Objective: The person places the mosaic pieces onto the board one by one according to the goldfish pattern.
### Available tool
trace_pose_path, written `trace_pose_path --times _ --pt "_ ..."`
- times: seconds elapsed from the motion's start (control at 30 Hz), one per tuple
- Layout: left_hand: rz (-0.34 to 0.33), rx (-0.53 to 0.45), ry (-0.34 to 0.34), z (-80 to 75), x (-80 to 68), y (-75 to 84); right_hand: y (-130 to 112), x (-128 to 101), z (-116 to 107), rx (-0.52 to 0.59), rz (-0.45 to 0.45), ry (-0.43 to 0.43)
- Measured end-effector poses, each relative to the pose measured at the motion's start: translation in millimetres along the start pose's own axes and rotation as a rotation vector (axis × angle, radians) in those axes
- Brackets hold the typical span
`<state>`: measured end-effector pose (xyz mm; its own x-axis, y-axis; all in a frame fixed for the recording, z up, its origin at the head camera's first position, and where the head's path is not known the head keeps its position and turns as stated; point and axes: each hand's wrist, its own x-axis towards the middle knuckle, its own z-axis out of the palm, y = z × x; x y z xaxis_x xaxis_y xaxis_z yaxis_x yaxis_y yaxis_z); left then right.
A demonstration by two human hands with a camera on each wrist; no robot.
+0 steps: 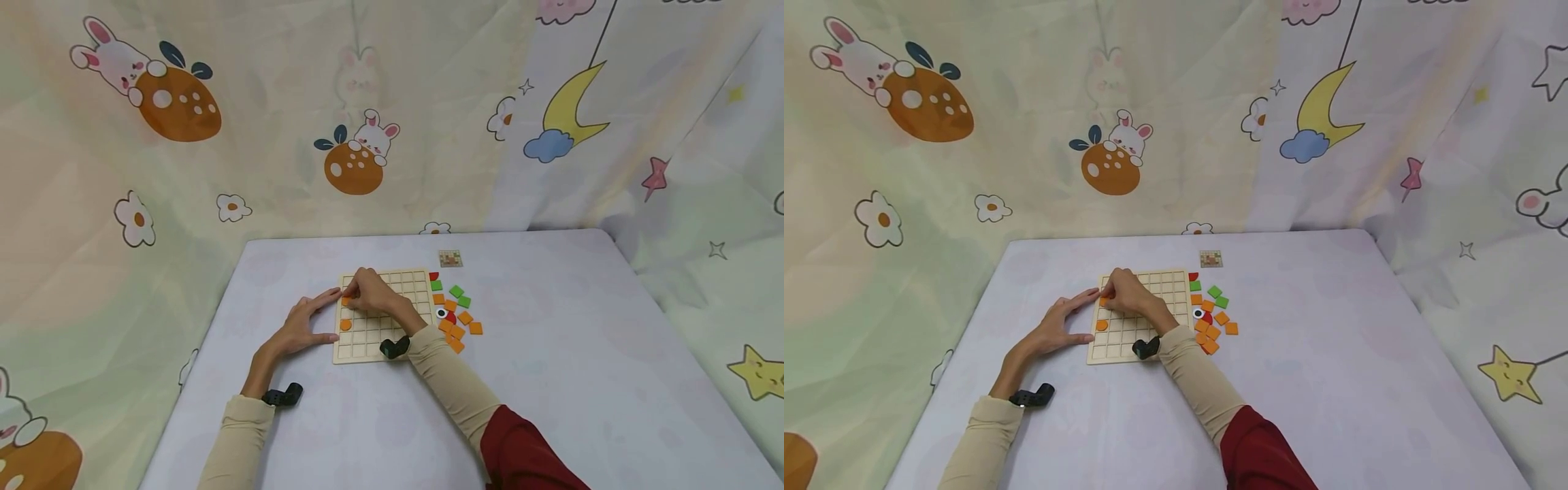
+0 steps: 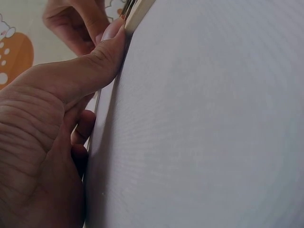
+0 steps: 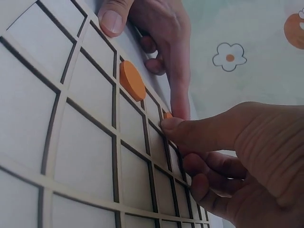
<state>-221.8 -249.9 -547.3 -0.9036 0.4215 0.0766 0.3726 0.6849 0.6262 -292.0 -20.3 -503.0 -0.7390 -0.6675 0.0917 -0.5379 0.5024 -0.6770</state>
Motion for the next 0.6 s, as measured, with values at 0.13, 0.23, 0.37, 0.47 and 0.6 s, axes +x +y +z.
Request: trace_pose_path --times 0.13,0.23,0.37,0.47,0.6 --pt "0.001 -0.009 0.0 -0.5 -0.4 1.5 0 1 -2 -0.007 0.001 -0.01" --pt "0.0 -0.004 0.0 -2.0 -0.6 4.0 -3 0 -5 -0.007 0.001 -0.022" --pt "-0.007 0.001 -0.001 -4.0 -0.3 6.1 -7 -4 -12 -0.019 -0.005 -0.011" --pt "-0.011 -0.01 0.0 -4.4 -0.5 6.1 -9 -10 -20 -0.018 -0.016 0.002" --pt "-0.022 -0.014 -0.005 -2.0 -1.9 4.5 -3 -25 -30 -0.009 -0.023 -0.009"
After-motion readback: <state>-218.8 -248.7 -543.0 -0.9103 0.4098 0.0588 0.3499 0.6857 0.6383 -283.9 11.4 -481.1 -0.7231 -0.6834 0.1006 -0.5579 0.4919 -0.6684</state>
